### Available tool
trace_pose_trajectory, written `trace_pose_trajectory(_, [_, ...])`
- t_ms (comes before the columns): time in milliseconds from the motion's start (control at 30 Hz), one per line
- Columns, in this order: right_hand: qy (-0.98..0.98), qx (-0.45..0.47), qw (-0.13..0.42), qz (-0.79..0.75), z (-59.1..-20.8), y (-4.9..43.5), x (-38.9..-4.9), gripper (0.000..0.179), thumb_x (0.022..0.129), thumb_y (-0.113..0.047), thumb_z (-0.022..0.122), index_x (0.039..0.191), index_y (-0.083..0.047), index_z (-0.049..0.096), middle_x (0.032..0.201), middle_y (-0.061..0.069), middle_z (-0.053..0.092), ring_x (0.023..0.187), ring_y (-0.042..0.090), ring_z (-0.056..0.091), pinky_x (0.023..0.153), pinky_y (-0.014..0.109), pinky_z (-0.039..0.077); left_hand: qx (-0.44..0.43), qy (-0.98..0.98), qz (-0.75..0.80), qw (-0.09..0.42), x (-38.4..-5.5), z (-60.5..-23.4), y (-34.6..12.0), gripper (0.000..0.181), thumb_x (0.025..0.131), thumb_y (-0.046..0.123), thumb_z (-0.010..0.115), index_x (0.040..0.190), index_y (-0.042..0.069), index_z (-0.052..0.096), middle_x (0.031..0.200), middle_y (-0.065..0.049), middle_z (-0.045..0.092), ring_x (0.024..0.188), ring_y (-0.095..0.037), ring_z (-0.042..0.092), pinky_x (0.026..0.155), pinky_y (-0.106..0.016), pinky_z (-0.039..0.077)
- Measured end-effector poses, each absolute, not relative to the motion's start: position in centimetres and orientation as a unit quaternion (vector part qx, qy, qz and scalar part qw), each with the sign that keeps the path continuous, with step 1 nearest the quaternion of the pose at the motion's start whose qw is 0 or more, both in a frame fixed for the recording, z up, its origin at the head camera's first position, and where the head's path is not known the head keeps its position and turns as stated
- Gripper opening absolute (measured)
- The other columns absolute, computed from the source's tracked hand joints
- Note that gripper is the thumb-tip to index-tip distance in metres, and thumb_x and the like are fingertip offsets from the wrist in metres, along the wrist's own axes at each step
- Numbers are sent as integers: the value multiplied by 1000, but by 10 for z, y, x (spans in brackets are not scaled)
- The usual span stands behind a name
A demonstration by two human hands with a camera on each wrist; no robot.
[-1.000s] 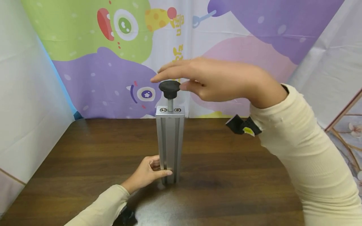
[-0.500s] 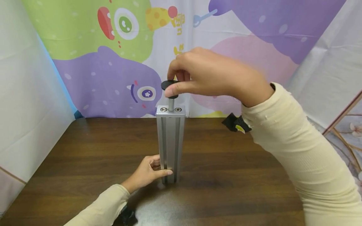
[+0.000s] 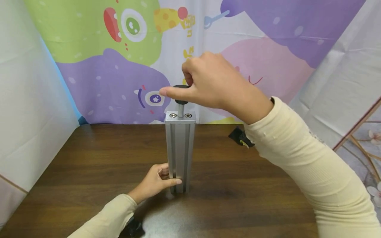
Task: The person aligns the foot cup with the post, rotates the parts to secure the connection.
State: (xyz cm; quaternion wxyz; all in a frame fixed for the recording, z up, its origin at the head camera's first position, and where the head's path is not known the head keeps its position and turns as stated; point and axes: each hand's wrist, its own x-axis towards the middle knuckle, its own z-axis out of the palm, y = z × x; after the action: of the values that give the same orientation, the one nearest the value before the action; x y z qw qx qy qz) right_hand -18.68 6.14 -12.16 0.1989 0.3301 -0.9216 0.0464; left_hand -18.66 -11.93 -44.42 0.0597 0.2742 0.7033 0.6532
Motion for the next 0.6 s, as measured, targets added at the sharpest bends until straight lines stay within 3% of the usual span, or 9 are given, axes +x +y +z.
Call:
trace_pose_trajectory(133, [-926,326,188,41,-122,62,-185,62,86,-67,54,64,-10,46,55,-1,37,53,14,35,49,28,32,271,705,652,59,-186,-444,-119,42,80,3,76,117,-10,60,101,-24,69,89,-14,70,79,-29,57])
trace_pose_trajectory(267, [-930,332,149,44,-119,65,-182,56,91,-63,50,77,-9,58,63,1,53,59,18,49,55,30,41,268,707,652,60,-186,-444,-120,43,80,2,76,118,-9,60,102,-23,69,90,-14,70,79,-29,57])
trace_pose_trajectory(400, [-917,388,52,75,-110,76,-185,40,96,-46,54,115,-13,63,102,1,67,87,15,62,75,30,50,268,707,651,63,-187,-445,-120,43,80,3,76,118,-9,60,102,-23,70,90,-14,70,79,-30,57])
trace_pose_trajectory(500, [-877,471,-9,96,-104,86,-191,43,96,-24,60,137,-17,51,134,-4,55,114,11,55,89,29,50,270,705,653,63,-187,-445,-120,42,80,3,76,118,-9,60,101,-23,70,90,-15,70,79,-30,57])
trace_pose_trajectory(600, [-835,542,-31,89,-102,92,-197,51,94,-6,59,142,-21,47,146,-7,43,129,8,43,95,29,49,270,703,654,65,-187,-445,-119,42,80,3,76,118,-9,60,101,-23,70,90,-15,70,79,-30,57])
